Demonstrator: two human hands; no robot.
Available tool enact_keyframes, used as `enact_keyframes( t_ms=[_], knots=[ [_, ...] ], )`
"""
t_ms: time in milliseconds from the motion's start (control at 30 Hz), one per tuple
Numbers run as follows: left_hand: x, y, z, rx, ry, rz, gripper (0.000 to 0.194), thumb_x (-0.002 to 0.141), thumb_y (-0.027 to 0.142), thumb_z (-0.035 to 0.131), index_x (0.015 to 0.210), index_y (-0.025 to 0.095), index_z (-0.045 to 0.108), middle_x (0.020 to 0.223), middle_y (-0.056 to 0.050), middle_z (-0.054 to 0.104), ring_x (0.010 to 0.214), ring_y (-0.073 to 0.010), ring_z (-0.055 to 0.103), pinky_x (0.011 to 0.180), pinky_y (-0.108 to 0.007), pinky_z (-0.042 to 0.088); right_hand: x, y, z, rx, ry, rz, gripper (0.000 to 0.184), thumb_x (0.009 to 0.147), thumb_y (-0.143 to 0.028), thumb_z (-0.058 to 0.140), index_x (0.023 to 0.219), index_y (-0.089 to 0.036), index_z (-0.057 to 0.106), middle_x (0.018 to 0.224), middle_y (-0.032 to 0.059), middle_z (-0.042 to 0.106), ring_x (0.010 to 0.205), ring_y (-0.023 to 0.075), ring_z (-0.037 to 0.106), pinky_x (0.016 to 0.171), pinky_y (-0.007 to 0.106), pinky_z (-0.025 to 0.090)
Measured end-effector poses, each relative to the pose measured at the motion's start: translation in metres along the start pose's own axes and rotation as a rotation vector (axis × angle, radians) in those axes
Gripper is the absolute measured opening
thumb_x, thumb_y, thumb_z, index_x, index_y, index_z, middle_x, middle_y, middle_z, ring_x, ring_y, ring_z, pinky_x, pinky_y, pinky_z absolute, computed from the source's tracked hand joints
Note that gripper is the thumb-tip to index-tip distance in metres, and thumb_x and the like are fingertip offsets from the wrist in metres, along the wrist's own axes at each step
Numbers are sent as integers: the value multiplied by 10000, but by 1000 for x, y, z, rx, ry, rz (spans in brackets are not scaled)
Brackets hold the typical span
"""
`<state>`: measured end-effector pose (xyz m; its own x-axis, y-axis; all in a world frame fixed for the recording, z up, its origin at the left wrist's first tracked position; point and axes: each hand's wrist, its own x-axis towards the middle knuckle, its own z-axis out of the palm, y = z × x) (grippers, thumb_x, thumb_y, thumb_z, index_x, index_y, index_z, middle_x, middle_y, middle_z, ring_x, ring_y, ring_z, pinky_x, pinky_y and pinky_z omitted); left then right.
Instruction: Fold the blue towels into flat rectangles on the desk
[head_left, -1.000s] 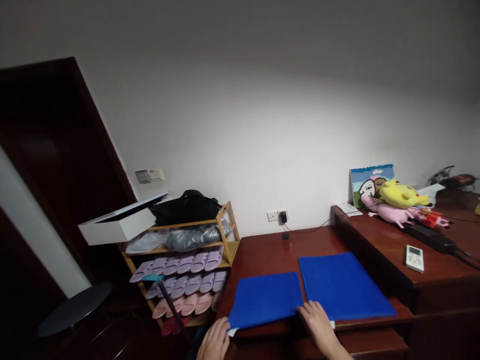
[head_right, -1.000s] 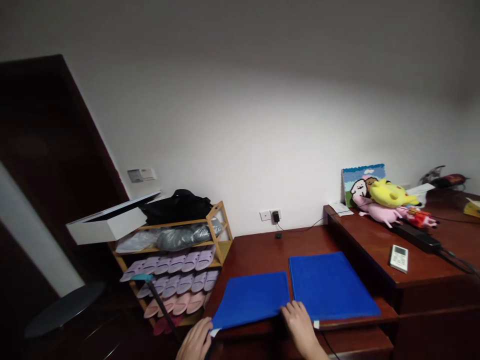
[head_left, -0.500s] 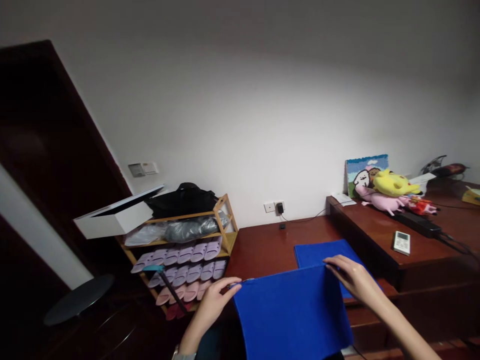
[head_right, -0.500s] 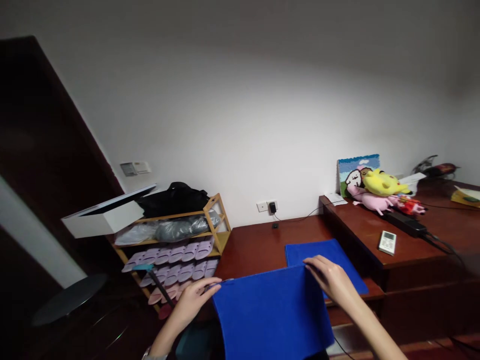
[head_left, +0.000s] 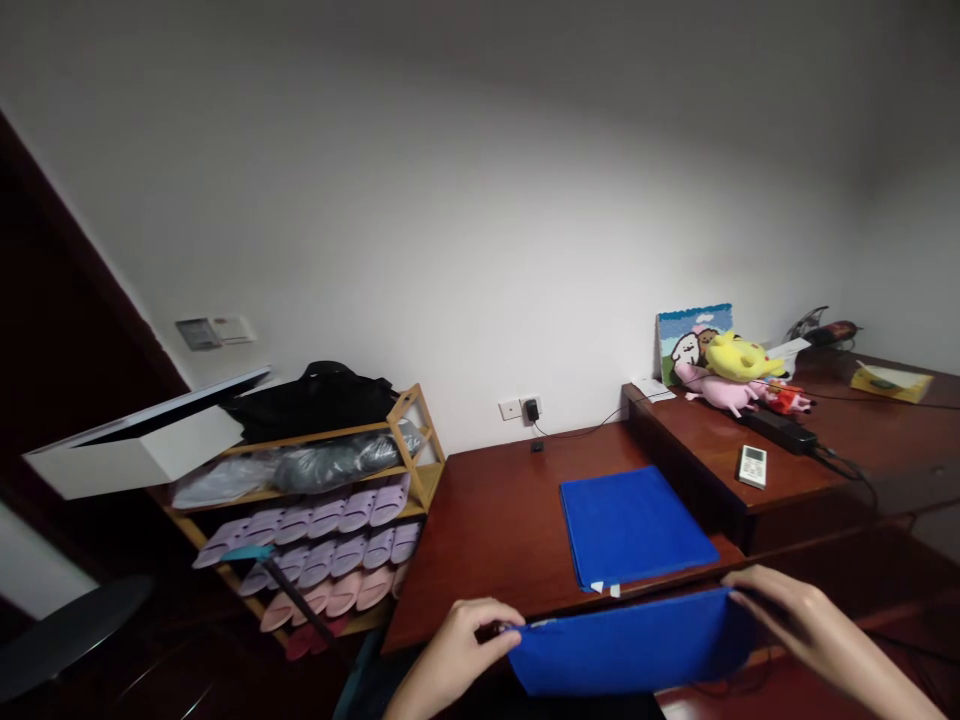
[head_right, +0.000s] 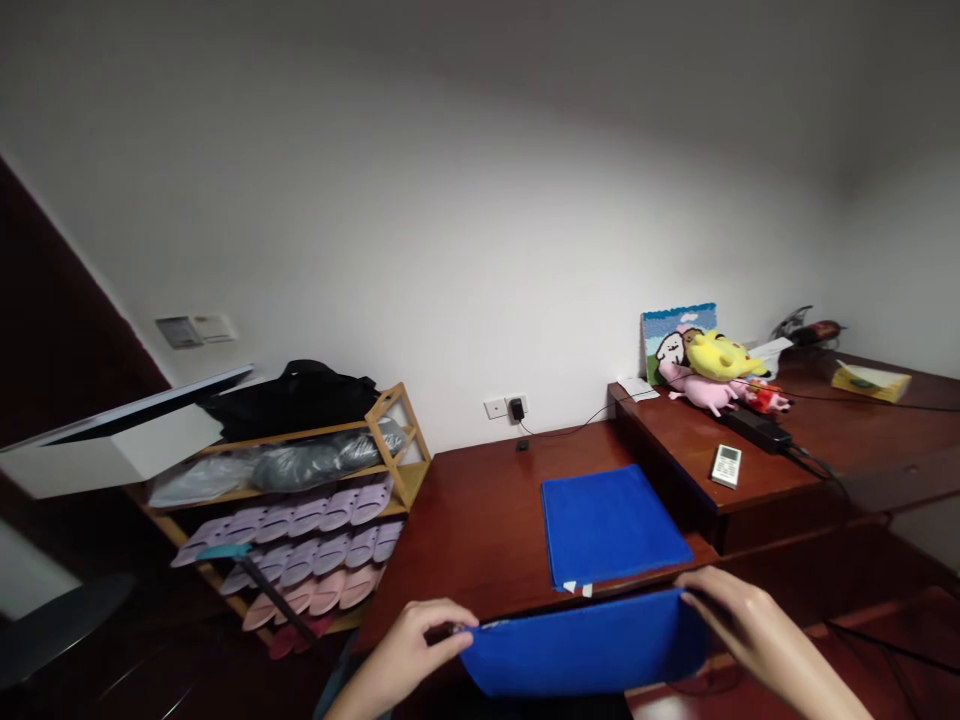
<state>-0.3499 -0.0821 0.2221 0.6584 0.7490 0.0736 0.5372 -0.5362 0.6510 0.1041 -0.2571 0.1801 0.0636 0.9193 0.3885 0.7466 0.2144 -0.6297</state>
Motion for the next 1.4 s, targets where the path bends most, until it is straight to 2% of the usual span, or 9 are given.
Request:
enact_keyframes(
  t_ms=[133,333,467,600,767,867,1100,1200,1400],
  knots=[
    [48,22,-9,-75,20,46,270,897,471,681,1002,258,810,1052,-14,812,1001,-224,723,952,-306,515,38,15,-27,-37,30,15,334,954,-551,555,1082,-312,751,1084,78,773,960,268,744,855,368,615],
    [153,31,-26,-141,1,140,312,879,416,688,1016,160,801,1010,-75,817,920,-229,747,845,-311,556,147,57,-45,-143,60,-23,400,974,-513,466,1051,-225,732,1015,82,777,909,234,731,849,333,570],
    [222,35,-37,-114,187,166,267,851,392,708,936,155,798,899,-83,814,840,-226,748,782,-317,566,218,78,-58,-204,158,-83,291,945,-376,508,1043,-208,725,1025,94,777,910,237,721,860,338,552],
    [260,42,-33,-90,376,190,203,900,344,657,964,192,775,960,-79,796,854,-217,716,818,-343,556,253,93,-69,-225,265,-115,259,935,-339,523,1041,-209,721,1026,104,772,900,249,716,863,362,556],
    [250,29,12,15,452,296,187,958,319,599,982,233,763,1014,-73,767,988,-240,665,954,-413,506,220,131,-44,-216,331,-93,296,961,-367,483,1086,-209,701,1085,118,747,997,268,704,928,401,549],
    [223,-4,68,182,384,346,212,1001,281,543,1012,246,751,1030,-60,764,992,-237,659,948,-425,490,166,166,3,-166,297,9,332,973,-390,437,1098,-222,694,1119,115,737,1043,269,697,961,410,543],
    [164,-90,209,329,261,203,257,1005,194,487,946,262,728,941,-34,733,903,-217,663,832,-350,506,50,248,123,-100,141,309,371,864,-396,433,1008,-257,746,1148,105,760,1091,299,712,948,425,575],
    [156,-98,224,331,334,203,248,1008,187,478,1007,284,706,972,-30,728,914,-216,673,829,-338,514,37,261,135,-134,205,313,374,855,-398,459,1075,-295,743,1245,63,737,1170,282,684,981,414,571],
    [154,-91,217,374,367,261,230,991,158,488,1014,276,685,980,-30,725,909,-214,675,851,-348,517,34,262,133,-165,283,257,401,919,-448,430,1102,-270,739,1236,78,738,1141,271,700,967,411,579]
  ],
)
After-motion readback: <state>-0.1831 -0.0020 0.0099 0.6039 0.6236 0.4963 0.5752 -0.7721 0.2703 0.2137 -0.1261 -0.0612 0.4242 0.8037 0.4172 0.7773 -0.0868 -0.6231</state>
